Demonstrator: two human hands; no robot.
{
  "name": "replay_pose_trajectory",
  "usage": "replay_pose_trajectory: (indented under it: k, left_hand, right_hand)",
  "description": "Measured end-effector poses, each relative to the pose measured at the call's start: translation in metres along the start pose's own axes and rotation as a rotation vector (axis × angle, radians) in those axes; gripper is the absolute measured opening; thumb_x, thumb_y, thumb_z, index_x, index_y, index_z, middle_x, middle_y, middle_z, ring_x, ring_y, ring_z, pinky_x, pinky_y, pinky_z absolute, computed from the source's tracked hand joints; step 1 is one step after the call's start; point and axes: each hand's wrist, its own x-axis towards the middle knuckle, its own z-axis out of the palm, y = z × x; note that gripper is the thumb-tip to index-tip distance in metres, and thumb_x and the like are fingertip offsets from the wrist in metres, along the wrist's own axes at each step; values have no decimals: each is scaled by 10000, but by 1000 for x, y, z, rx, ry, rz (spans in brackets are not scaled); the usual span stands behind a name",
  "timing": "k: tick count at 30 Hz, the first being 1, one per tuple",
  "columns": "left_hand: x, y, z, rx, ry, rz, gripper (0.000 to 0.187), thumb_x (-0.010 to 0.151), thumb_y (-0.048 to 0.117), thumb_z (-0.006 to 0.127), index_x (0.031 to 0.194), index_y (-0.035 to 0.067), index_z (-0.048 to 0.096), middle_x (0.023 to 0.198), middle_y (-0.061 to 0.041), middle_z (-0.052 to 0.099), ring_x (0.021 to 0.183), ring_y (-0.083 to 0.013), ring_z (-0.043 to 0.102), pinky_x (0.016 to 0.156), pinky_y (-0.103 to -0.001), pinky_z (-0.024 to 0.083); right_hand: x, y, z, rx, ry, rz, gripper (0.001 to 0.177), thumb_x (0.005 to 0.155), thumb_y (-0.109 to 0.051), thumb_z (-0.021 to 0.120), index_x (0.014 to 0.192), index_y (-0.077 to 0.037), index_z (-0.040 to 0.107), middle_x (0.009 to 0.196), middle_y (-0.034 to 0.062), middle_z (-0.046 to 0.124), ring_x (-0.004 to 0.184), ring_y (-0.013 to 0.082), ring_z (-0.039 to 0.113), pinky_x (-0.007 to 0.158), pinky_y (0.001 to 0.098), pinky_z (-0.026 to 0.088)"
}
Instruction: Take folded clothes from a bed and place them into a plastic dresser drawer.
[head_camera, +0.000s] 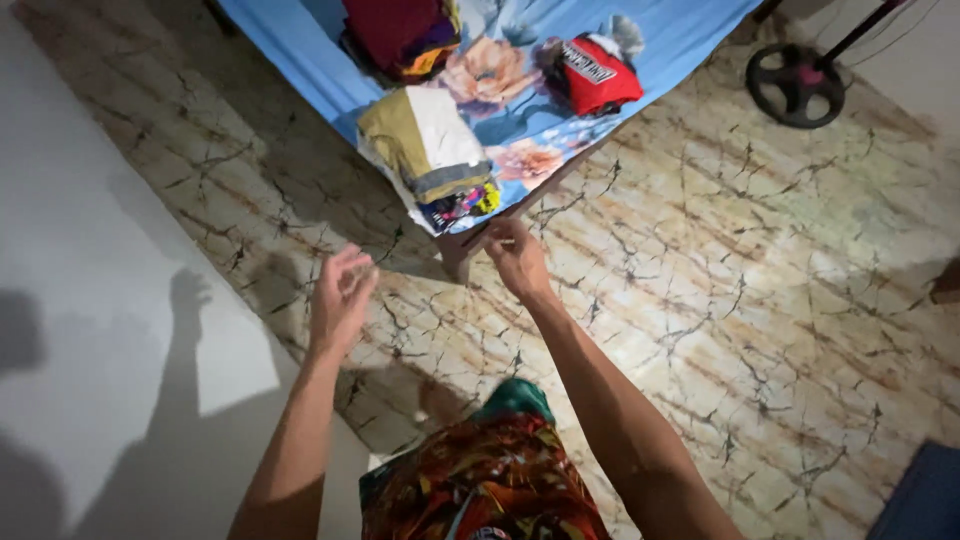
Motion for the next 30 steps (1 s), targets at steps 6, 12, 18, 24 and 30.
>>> replay_pose_trajectory:
  k: [6,12,18,24,30]
  left_hand:
    - [47,-5,-44,-33,-12,-19,571,963,233,670,1472,72,467,1393,-93,635,1223,-247,619,1023,-404,530]
    - [104,-26,-77,-46,-39,37,576,983,234,676,1484,55,454,1409,-126,616,1257,-250,606,1015,-401,532]
    - [178,-19,-112,-209,-66,-57,590,972,290,660,1474,64,447,1404,-123,612,1219,-243,646,938,-408,570]
    - [240,-10,-146,-225,-64,-73,604,984,320,641,1493,69,433,1413,-123,618,1212,-240,664,970,-410,562]
    - [306,-25,-176,-248,-126,-90,610,982,318,636,1497,64,430,1402,-125,622,1212,-247,663,977,-417,565]
  right_hand:
    - [26,-16,47,56,-8,-46,433,918,-182,712,1308,-19,620,1084,97,746,935,185,722,826,329,581]
    - [72,-20,88,161,-31,-39,401,932,-187,692,1281,-2,622,1106,109,714,959,179,680,776,340,581]
    - [133,-41,143,126,-11,70,427,934,-193,656,1329,-37,610,1104,80,736,963,158,694,837,315,563]
    - [203,-77,192,187,8,84,421,915,-173,638,1310,-29,627,1085,81,725,906,160,671,733,316,547]
    - [249,-95,215,167,30,114,392,939,-159,631,1310,-30,615,1113,75,725,918,156,680,756,304,563]
